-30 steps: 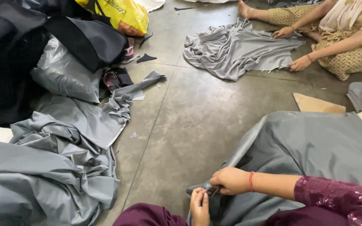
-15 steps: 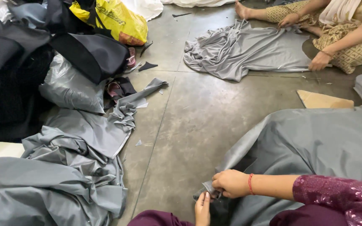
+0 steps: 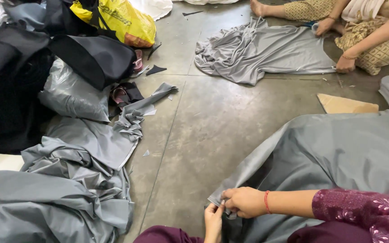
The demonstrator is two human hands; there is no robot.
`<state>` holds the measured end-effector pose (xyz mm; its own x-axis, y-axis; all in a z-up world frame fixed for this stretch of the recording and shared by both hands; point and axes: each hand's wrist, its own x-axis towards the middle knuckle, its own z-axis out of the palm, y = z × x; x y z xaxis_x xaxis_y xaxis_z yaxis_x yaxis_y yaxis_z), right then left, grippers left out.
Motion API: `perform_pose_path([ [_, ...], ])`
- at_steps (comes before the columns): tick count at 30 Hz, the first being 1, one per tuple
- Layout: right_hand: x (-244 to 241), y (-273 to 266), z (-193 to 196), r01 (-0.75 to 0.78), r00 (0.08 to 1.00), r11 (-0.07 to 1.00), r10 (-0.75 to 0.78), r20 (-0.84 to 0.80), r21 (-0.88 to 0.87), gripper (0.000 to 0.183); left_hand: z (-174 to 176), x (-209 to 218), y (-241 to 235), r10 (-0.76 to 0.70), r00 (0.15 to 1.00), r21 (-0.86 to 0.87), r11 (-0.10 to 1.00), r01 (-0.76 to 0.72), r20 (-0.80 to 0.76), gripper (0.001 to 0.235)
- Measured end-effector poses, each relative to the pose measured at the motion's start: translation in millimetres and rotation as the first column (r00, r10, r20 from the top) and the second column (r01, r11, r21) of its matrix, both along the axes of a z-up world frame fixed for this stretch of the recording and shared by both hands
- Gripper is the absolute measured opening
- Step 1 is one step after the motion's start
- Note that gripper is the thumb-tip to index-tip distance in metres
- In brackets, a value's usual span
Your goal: The person sits on the floor and uses large shears to cut a piece of gray fabric along pre-drawn lines. They trim the edges of the cut fabric pieces and then fold a larger piece of gray fabric.
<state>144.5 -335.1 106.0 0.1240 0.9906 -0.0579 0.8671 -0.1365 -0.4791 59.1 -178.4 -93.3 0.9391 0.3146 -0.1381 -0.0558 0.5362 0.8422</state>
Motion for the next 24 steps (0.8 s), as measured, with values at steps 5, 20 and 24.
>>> perform_pose_path([
  [5, -14, 0, 51, -0.149, 0.972, 0.918, 0.068, 0.223, 0.367, 0.027, 26, 15, 40, 0.324, 0.943, 0.239, 0.913, -0.332, 0.072, 0.033],
  [20, -11, -10, 73, 0.082, 0.976, 0.990, -0.055, -0.211, 0.119, 0.016, 70, 1, 30, 0.226, 0.969, 0.465, 0.851, -0.246, 0.100, 0.051],
  [24, -17, -11, 67, 0.065, 0.971, 0.993, -0.042, -0.234, 0.094, 0.015, -52, 4, 40, 0.169, 0.984, 0.084, 0.981, -0.174, 0.063, 0.059],
])
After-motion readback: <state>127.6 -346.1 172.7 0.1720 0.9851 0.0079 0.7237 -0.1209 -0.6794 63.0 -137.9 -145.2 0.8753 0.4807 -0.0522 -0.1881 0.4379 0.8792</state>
